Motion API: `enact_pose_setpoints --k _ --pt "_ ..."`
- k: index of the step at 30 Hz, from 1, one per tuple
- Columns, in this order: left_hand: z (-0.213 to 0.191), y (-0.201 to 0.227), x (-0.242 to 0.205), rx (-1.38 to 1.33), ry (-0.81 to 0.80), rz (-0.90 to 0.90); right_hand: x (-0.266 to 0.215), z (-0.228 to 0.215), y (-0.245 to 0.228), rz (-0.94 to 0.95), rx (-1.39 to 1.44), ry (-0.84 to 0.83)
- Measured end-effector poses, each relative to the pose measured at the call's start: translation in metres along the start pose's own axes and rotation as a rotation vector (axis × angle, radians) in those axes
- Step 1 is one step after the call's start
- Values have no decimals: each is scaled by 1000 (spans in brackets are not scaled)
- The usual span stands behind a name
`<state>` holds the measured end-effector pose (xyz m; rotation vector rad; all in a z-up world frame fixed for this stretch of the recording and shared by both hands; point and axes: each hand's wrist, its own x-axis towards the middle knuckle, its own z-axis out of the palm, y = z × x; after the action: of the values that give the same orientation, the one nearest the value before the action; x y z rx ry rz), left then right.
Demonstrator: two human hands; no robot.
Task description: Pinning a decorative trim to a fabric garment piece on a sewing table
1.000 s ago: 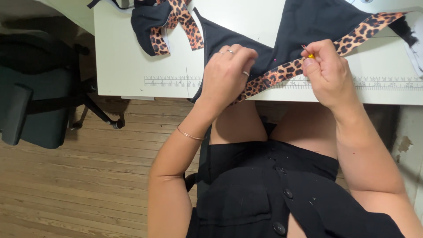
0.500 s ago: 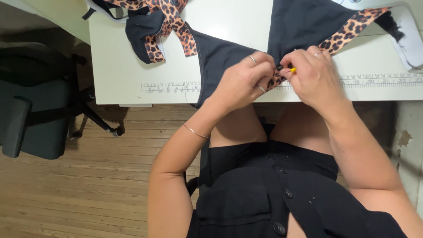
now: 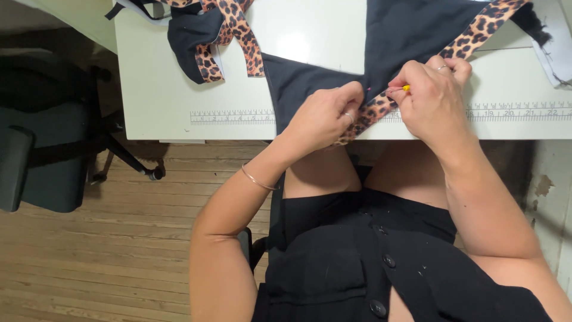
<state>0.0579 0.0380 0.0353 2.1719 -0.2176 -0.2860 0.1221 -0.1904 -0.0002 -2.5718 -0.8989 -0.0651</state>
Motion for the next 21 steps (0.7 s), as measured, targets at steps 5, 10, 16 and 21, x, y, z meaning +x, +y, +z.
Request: enact_pose_setpoints --k 5,10,16,21 --pt "-41 -20 -46 -153 228 -36 -3 6 8 -26 22 41" --pt "-56 -52 -117 397 523 -355 -2 -3 3 -95 88 91" --pt "17 -27 -111 251 866 60 -9 -23 3 -137 466 202" --pt "58 -9 -73 356 426 212 -8 -36 -11 -198 659 46"
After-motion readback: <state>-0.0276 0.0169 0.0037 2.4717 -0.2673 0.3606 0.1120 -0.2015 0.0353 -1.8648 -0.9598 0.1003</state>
